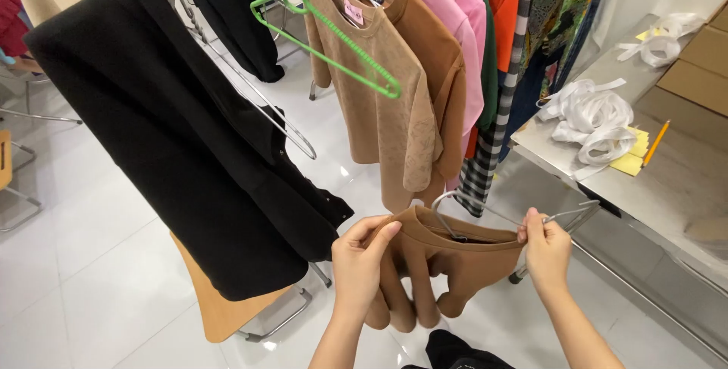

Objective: The person folds a brown garment and places it into a clear plastic bag, then puts the bag into a cardboard box. They close the box, tie it with a white ribbon, and attach a yellow sticky note. Later, they remove the garment from the box, unfold it, and hang it on a hanger on a clothing rack.

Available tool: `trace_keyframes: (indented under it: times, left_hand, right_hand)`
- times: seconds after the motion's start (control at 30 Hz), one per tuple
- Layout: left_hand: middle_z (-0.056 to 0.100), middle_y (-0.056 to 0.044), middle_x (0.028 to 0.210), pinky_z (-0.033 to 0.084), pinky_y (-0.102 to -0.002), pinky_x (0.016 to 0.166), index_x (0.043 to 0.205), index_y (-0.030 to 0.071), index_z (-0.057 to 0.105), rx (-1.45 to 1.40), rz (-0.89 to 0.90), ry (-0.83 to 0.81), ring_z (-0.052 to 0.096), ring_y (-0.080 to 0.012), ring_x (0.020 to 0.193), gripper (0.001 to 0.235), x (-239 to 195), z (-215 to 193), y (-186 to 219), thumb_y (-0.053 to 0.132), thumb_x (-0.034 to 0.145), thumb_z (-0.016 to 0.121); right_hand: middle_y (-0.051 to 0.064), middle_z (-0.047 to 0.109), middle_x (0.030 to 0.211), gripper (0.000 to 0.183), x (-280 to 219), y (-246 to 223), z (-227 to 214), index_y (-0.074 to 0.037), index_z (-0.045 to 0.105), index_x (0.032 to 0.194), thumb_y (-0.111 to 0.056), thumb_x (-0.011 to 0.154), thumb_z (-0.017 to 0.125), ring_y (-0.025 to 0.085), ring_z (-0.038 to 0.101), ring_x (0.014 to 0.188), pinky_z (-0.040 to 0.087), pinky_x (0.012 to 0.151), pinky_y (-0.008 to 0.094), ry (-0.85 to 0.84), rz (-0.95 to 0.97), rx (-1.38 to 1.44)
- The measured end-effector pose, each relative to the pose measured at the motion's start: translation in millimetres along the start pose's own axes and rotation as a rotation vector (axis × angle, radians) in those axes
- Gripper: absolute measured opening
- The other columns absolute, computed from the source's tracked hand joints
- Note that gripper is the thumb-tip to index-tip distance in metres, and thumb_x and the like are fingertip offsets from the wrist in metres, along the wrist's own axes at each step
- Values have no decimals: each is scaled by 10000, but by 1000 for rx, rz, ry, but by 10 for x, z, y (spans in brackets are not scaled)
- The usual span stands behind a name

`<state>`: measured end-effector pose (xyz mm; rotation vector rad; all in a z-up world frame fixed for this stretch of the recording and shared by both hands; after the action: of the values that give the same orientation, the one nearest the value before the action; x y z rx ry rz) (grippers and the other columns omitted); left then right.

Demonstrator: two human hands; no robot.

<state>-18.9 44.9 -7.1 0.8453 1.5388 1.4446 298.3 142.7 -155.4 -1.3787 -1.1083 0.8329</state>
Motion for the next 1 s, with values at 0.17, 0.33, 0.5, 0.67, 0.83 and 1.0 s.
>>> trace_keyframes:
  times: [0.17,0.33,0.5,0.67,0.83,1.0]
  left_hand:
    - [892,-40,969,614,-238,901,951,61,893,2,34,-9,785,-104,941,135,51,-6,-39,128,843,848]
    - [892,-15,980,614,-231,954,925,88,894,123,76,-101,798,-98,991,122,119,-92,121,139,828,841]
    - [748,157,841,453,-243,757,985,328,860,747,370,-404,538,-90,883,149,215,-46,234,428,894,797]
    - [829,85,949,493,-326,830,954,254,841,767,533,-366,586,-195,881,130,398,-68,37,319,843,862]
    - [814,132,1062,435,-361,943,1026,279,811,909,602,-354,610,-182,1068,161,555,-13,-378,319,873,844]
    - [745,90,896,488,-308,902,1016,266,753,754,562,-212,666,-153,935,125,695,71,-708,248,913,822]
  right_hand:
    - [3,583,680,570,128,-33,-195,-80,530,654,-248,1199,520,157,551,731,411,817,326,55,-194,-315]
    - [-44,606,675,523,262,-65,-249,-106,572,693,-250,1191,506,209,501,787,408,851,326,41,-264,-492]
    - [-128,813,1028,536,308,-547,-60,-55,643,657,-406,1060,614,214,602,962,465,980,335,-267,-347,-647]
    - [103,866,968,238,23,-1321,296,-131,834,1021,-296,1036,664,327,794,1023,603,937,496,-472,-298,-458]
    - [62,770,678,147,25,-1254,452,-205,836,1039,-305,974,749,191,702,681,605,732,357,-530,-134,-467]
    - [112,848,836,170,-5,-1583,535,-146,842,1017,-277,912,811,262,804,805,631,795,386,-543,-302,-477]
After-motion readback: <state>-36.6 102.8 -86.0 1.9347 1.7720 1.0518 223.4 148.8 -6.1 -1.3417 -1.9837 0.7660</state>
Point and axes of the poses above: each hand's wrist, its own x-axis towards the middle knuckle, its own z-axis out of the palm, y = z × x, the point moved 5 cm from there along x, towards the middle knuckle
